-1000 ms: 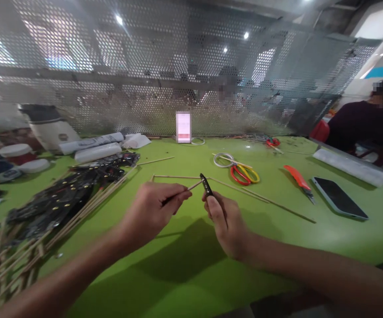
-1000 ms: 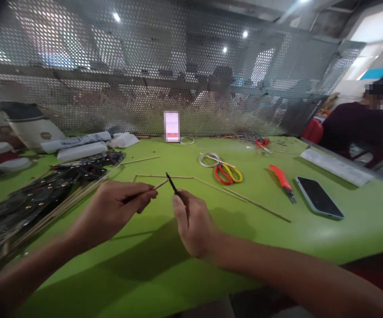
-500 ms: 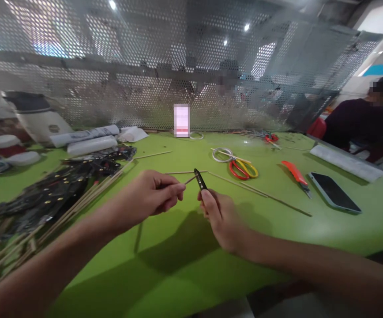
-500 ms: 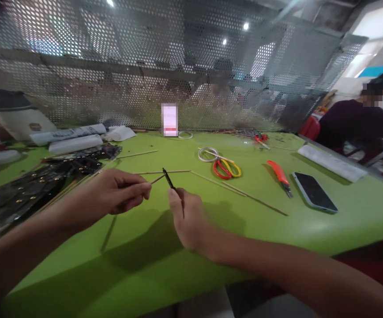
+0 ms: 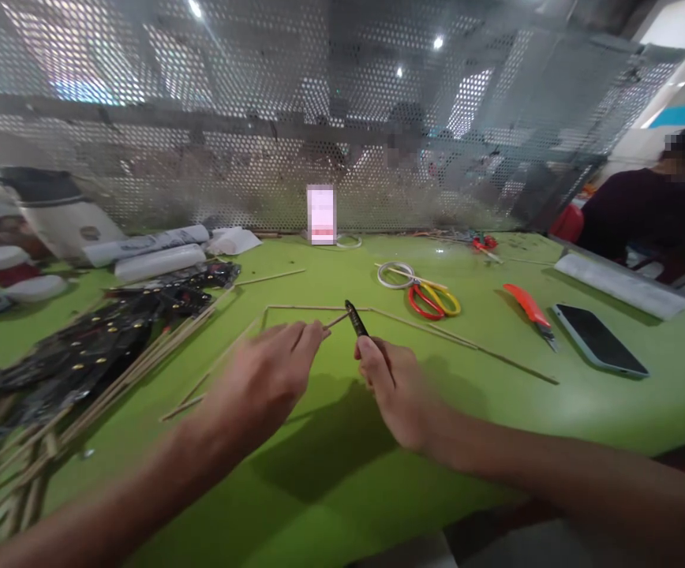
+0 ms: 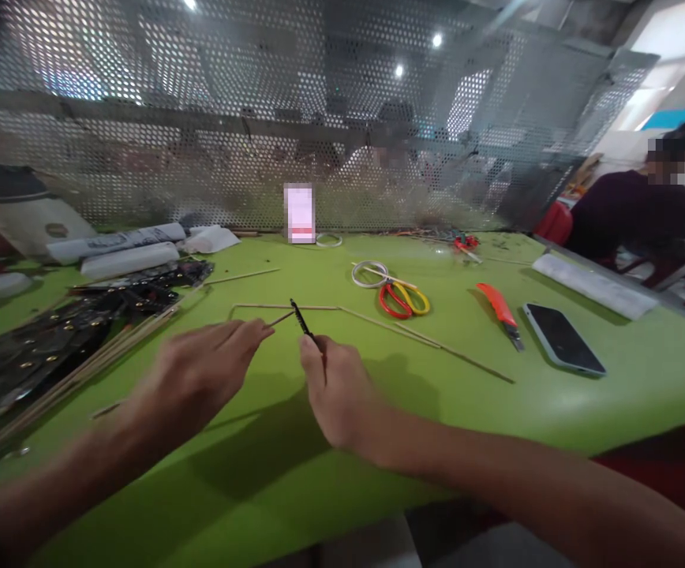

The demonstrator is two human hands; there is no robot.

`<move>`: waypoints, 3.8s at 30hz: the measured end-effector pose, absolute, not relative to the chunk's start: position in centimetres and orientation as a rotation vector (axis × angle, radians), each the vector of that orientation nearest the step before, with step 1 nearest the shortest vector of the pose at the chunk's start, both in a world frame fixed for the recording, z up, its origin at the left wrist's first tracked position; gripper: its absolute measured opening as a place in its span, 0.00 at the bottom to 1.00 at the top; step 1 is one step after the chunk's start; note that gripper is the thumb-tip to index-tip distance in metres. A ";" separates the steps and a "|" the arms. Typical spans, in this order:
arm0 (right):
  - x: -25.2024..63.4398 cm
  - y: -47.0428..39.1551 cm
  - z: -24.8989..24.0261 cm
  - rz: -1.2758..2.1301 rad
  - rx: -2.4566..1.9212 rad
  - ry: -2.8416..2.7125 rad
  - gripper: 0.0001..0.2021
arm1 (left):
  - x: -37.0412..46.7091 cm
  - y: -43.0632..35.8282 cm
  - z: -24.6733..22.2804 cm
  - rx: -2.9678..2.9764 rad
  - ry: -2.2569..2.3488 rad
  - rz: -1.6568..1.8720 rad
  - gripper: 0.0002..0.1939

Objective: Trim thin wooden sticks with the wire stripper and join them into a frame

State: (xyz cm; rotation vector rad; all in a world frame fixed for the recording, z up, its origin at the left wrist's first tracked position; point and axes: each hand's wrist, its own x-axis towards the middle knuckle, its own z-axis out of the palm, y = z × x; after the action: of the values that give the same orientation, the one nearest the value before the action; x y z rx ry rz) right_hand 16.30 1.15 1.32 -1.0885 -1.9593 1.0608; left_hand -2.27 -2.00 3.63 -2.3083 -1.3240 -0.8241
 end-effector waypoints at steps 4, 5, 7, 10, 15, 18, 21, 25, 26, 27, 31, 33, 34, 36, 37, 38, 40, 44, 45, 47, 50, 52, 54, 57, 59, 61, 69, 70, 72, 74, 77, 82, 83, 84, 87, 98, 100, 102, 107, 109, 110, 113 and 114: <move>16.0 0.9 1.4 1.292 -1.142 -1.829 0.24 | -1.9 -2.1 2.9 -2.151 -1.175 -0.594 0.16; 16.1 1.0 1.4 1.287 -1.140 -1.830 0.24 | -1.8 -2.2 3.0 -2.190 -1.240 -0.667 0.15; 16.3 1.3 1.4 1.185 -1.115 -1.892 0.23 | -1.7 -2.1 3.5 -2.331 -1.478 -0.923 0.14; 16.8 1.8 1.2 0.947 -1.015 -2.037 0.20 | -2.2 -1.8 4.8 -2.654 -2.010 -1.280 0.21; 17.1 2.8 1.0 0.716 -0.838 -2.167 0.15 | -4.3 -0.9 6.1 -3.162 -2.565 -1.836 0.17; 17.2 3.1 1.0 0.690 -0.808 -2.220 0.15 | -4.7 -0.5 6.0 -3.292 -2.533 -1.928 0.16; 17.1 3.1 1.2 0.675 -0.876 -2.200 0.16 | -4.1 -0.6 5.5 -3.144 -2.405 -1.606 0.19; 16.7 2.6 1.5 0.759 -1.021 -2.148 0.19 | -2.7 -1.2 4.3 -2.514 -1.710 -1.052 0.16; 16.6 2.5 1.6 0.804 -1.044 -2.131 0.19 | -2.5 -1.4 3.9 -2.413 -1.534 -0.940 0.14; 16.5 2.4 1.5 0.853 -1.062 -2.105 0.20 | -2.4 -1.5 3.5 -2.318 -1.393 -0.818 0.14; 16.0 2.4 1.1 1.122 -1.085 -1.948 0.24 | -2.2 -1.6 2.6 -2.143 -1.238 -0.534 0.12; 15.9 2.5 1.0 1.296 -1.084 -1.855 0.25 | -2.2 -1.5 2.4 -2.142 -1.283 -0.516 0.11; 15.8 2.5 1.0 1.375 -1.084 -1.812 0.25 | -2.2 -1.4 2.4 -2.148 -1.314 -0.524 0.10; 15.8 2.5 1.1 1.493 -1.083 -1.748 0.25 | -2.1 -1.3 2.2 -2.172 -1.367 -0.574 0.09; 15.8 2.5 1.2 1.530 -1.081 -1.727 0.24 | -2.1 -1.3 2.2 -2.187 -1.383 -0.614 0.10; 15.9 2.5 1.2 1.554 -1.076 -1.715 0.24 | -2.1 -1.2 2.2 -2.201 -1.396 -0.654 0.10; 16.1 2.4 1.2 1.578 -1.064 -1.708 0.24 | -2.0 -1.1 2.2 -2.213 -1.413 -0.723 0.12; 16.2 2.5 1.3 1.582 -1.080 -1.696 0.25 | -1.8 -1.2 2.6 -2.224 -1.436 -0.787 0.12; 16.2 2.4 1.4 1.581 -1.092 -1.687 0.25 | -1.8 -1.2 2.7 -2.227 -1.437 -0.796 0.12; 16.0 2.3 1.8 1.588 -1.117 -1.661 0.25 | -1.9 -1.3 2.9 -2.225 -1.441 -0.806 0.11; 15.9 2.1 2.5 1.584 -1.128 -1.660 0.23 | -1.9 -1.4 3.0 -2.209 -1.431 -0.806 0.10; 16.0 2.0 2.9 1.559 -1.129 -1.688 0.22 | -2.0 -1.4 3.1 -2.196 -1.412 -0.799 0.10; 16.1 2.0 3.0 1.534 -1.129 -1.723 0.22 | -1.9 -1.5 3.1 -2.179 -1.396 -0.786 0.10; 16.3 1.9 3.2 1.490 -1.139 -1.769 0.23 | -1.8 -1.7 3.5 -2.148 -1.381 -0.745 0.11; 16.4 1.8 3.4 1.444 -1.155 -1.796 0.23 | -1.7 -2.0 3.8 -2.122 -1.376 -0.693 0.11; 16.5 1.5 3.6 1.402 -1.162 -1.819 0.23 | -1.7 -2.3 4.0 -2.091 -1.373 -0.643 0.10; 17.7 1.6 3.8 1.155 -1.050 -2.022 0.21 | -2.4 -2.3 4.9 -2.240 -1.582 -0.771 0.12; 18.3 1.9 3.8 1.094 -1.044 -2.071 0.21 | -2.5 -2.2 5.1 -2.316 -1.658 -0.808 0.14; 19.5 2.8 3.7 0.975 -1.060 -2.170 0.20 | -2.6 -2.1 5.6 -2.470 -1.813 -0.864 0.17; 20.9 3.7 3.3 0.784 -1.107 -2.280 0.20 | -2.7 -1.9 5.8 -2.585 -1.927 -0.910 0.19; 22.7 4.4 2.3 0.465 -1.091 -2.404 0.21 | -2.9 -1.6 5.4 -2.691 -1.990 -0.964 0.18; 24.3 4.0 1.2 0.177 -1.026 -2.490 0.17 | -2.9 -1.5 4.0 -2.925 -1.889 -0.910 0.19; 24.5 3.9 1.1 0.171 -1.018 -2.506 0.17 | -2.8 -1.5 3.8 -2.990 -1.858 -0.861 0.19; 24.6 3.9 1.2 0.176 -1.003 -2.524 0.17 | -2.7 -1.6 3.7 -3.052 -1.831 -0.811 0.20; 25.0 4.1 1.3 0.210 -0.963 -2.546 0.18 | -2.5 -1.6 3.5 -3.186 -1.784 -0.723 0.21; 25.7 4.4 1.2 -0.097 -0.677 -2.716 0.25 | -2.2 -1.7 3.2 -3.329 -1.879 -0.746 0.17; 25.7 4.0 1.4 -0.234 -0.591 -2.723 0.25 | -2.2 -1.8 3.1 -3.324 -1.883 -0.766 0.17; 25.7 3.6 1.6 -0.372 -0.546 -2.703 0.25 | -2.2 -1.9 2.9 -3.328 -1.885 -0.784 0.18; 26.2 3.3 1.7 -0.632 -0.533 -2.649 0.22 | -2.6 -1.8 2.6 -3.337 -1.934 -0.767 0.17; 26.2 3.3 1.8 -0.672 -0.538 -2.627 0.20 | -2.7 -1.7 2.5 -3.319 -1.957 -0.732 0.17; 26.2 3.3 1.8 -0.683 -0.539 -2.619 0.20 | -2.7 -1.7 2.5 -3.315 -1.958 -0.711 0.17; 25.8 3.5 1.9 -0.732 -0.545 -2.608 0.19 | -2.8 -1.5 2.6 -3.308 -1.964 -0.641 0.18; 25.6 3.5 2.0 -0.753 -0.548 -2.615 0.19 | -2.8 -1.5 2.6 -3.306 -1.963 -0.628 0.18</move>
State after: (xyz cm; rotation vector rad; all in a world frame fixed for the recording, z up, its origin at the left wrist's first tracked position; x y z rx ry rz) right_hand 25.65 3.51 1.99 -0.5476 -2.6150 -0.7527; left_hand -2.84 -1.49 2.60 -3.3061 -1.9626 -0.6279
